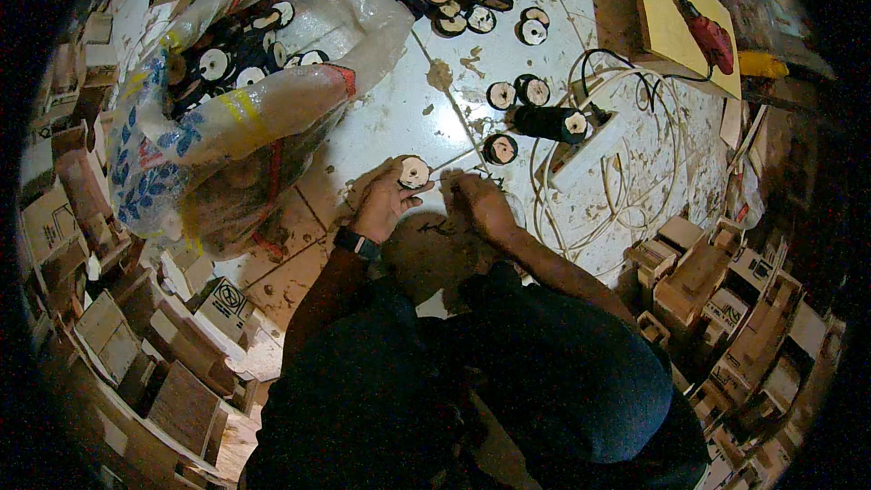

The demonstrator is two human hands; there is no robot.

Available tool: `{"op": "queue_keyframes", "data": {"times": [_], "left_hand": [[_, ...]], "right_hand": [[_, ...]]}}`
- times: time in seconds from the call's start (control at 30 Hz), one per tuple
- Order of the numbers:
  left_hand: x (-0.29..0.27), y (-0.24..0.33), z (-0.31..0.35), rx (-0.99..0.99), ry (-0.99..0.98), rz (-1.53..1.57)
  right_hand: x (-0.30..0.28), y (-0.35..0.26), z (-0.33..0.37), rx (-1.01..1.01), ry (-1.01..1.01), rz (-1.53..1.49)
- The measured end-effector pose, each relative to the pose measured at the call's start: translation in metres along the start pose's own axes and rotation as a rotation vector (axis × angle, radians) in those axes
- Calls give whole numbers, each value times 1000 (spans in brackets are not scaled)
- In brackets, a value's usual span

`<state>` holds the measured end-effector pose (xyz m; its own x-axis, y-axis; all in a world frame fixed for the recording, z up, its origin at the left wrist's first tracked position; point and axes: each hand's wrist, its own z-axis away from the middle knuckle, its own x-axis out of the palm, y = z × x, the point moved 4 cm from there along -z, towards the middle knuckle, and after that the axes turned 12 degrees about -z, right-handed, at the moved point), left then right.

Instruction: The person sits on the floor and repeatedly picks up small round wooden discs, inserts a thin stick into the center hole, and places the assembled pieces on the table. The person handles the discs one at a time and accumulates a growing pile of finished units.

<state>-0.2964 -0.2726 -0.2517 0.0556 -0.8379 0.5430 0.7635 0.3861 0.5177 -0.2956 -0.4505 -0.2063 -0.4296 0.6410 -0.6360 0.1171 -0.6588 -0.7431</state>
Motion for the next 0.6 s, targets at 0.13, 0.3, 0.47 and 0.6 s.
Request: {"op": "queue_keyframes", "data": {"times": [0.13,0.3,0.47,0.6], "left_hand": [[14,3,-2,-24,-50,62],[23,4,-6,-100,-52,139],[22,11,-8,-120,-51,87],[35,30,-11,-33,-129,178]], "right_hand": [[-25,-20,-24,-43,171,-368],[-31,-45,-40,-271,228,30],[-35,-46,-51,-235,69,-357],[-45,-49,-53,-244,-61,-188]]}}
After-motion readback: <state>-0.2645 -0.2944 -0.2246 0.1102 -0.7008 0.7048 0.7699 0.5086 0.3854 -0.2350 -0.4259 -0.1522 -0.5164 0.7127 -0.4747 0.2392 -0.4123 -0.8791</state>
